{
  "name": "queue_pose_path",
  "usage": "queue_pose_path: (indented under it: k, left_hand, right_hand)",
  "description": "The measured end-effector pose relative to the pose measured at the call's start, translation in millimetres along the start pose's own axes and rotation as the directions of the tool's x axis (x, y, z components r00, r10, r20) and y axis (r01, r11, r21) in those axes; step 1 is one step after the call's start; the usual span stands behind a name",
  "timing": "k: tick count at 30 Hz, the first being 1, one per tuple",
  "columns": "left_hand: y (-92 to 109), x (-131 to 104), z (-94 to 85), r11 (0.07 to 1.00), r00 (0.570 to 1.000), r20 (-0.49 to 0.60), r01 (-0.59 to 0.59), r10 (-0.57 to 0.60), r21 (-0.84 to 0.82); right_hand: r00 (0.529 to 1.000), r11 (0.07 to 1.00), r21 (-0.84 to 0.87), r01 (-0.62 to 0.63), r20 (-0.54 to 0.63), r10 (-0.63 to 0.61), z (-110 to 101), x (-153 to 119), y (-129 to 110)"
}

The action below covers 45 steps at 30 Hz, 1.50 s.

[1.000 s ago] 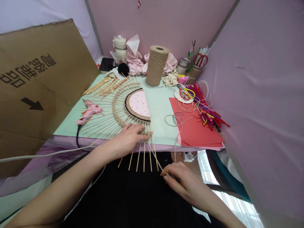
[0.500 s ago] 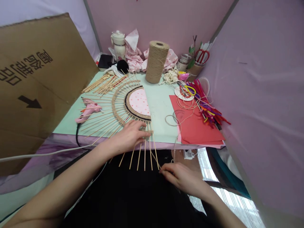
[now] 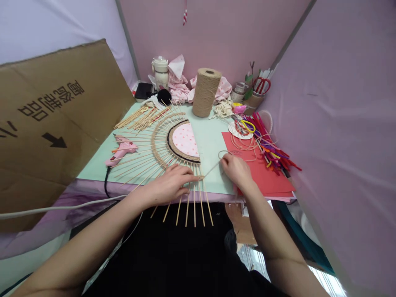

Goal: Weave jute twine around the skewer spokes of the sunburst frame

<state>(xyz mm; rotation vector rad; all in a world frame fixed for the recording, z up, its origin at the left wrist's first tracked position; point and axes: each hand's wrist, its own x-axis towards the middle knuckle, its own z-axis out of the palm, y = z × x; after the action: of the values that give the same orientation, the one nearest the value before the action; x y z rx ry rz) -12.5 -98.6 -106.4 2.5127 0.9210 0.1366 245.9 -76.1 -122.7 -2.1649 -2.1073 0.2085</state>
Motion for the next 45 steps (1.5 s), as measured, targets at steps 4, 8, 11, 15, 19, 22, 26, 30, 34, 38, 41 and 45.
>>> queue_pose_path:
  k: [4,8,11,15,19,22,26,30,34,38,41,45]
  left_hand:
    - [3,2,-2.6,0.997,0.998,-0.017,0.059,-0.059,-0.045]
    - [0,7,-0.9,0.996,0.992,-0.093,0.09,-0.091,-0.009]
    - [-1,13,1.6,0.994,0.989,-0.122,0.094,-0.086,0.059]
    - [-1,22,3.8,0.987,0.988,-0.134,0.089,-0.071,0.135]
    - [0,29,3.0,0.986,0.991,-0.128,0.065,-0.045,0.156]
    - [1,31,2.3,0.989,0.992,-0.12,0.057,-0.04,0.137]
    - [1,34,3.1,0.991,0.989,-0.144,0.057,-0.039,0.125]
    - [1,35,5.7,0.986,0.985,-0.169,0.068,-0.041,0.155]
    - [0,31,5.3,0.982,0.989,-0.146,0.067,-0.041,0.178]
    - [7,27,-5.7,0.968,0.983,-0.186,0.059,-0.013,0.246]
    - [22,40,-15.5,0.954,0.982,-0.186,0.089,-0.036,0.287]
    - [44,87,-16.5,0.942,0.98,-0.128,0.181,-0.15,0.284]
  right_hand:
    - [0.995,0.995,0.057,0.087,0.05,-0.09,-2,22,8]
    - [0.957,0.926,0.326,0.192,0.145,-0.249,-19,20,47]
    - [0.968,0.858,0.468,0.209,0.022,-0.248,-32,12,70]
    - [0.902,0.813,0.428,0.395,-0.35,-0.254,-30,-7,51]
    - [0.761,0.694,0.316,0.647,-0.205,-0.616,-3,-21,8]
    - [0.76,0.718,0.258,0.647,-0.139,-0.635,16,-20,-7]
    - [0.761,0.717,0.26,0.646,-0.156,-0.629,28,-17,-9]
    - [0.764,0.732,0.218,0.645,-0.188,-0.617,34,-20,-11]
    - [0.779,0.741,0.242,0.626,-0.251,-0.575,18,-20,5]
    - [0.871,0.81,0.348,0.472,-0.324,-0.369,-9,-18,42]
    - [0.93,0.863,0.355,0.36,-0.204,-0.304,-13,-19,59]
    - [0.944,0.901,0.288,0.324,-0.168,-0.285,-6,-19,57]
